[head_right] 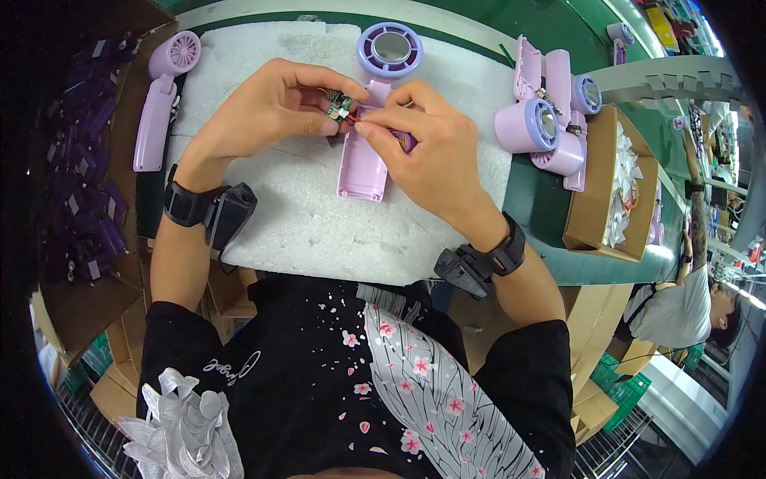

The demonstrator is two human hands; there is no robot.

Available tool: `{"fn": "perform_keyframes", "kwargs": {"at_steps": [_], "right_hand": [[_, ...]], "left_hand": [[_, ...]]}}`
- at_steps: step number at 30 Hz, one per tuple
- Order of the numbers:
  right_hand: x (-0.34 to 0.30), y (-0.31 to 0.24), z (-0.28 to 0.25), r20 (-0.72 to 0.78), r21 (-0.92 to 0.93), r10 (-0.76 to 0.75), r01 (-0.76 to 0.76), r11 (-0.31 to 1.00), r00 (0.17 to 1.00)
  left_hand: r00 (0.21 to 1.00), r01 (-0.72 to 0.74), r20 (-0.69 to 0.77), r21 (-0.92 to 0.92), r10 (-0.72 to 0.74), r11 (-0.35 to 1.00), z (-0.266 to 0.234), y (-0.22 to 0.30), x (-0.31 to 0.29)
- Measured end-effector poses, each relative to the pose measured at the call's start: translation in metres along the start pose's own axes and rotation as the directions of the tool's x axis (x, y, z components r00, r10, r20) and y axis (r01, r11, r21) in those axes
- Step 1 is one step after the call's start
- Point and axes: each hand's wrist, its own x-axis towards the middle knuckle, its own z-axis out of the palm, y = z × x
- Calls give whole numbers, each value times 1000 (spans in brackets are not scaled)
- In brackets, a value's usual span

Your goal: The person assembles a handheld fan by connecting a battery to a circuit board, testing the connection, and then fitting both components into the fan handle. Finally, the person sets the assembled fan aside on the workstation.

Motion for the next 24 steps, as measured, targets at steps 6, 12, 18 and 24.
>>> {"fn": "perform_keyframes", "kwargs": {"at_steps": [6,12,18,24], "right_hand": [[0,0,1,14,-37,-16,17,999,1000],[0,1,2,17,-61,-26,27,998,1000],[0,2,2,7,-60,-33,34,998,999],[0,2,2,7,-61,-33,33,998,999]], "left_hand": [[1000,13,22,-69,-12,998,-3,-1,0],[1000,-10,3,-13,10,1000,-4,-3,1],[998,-3,-66,11,4,1000,-1,1,0],[992,-17,-125,15,18,1000,2,3,0]]}}
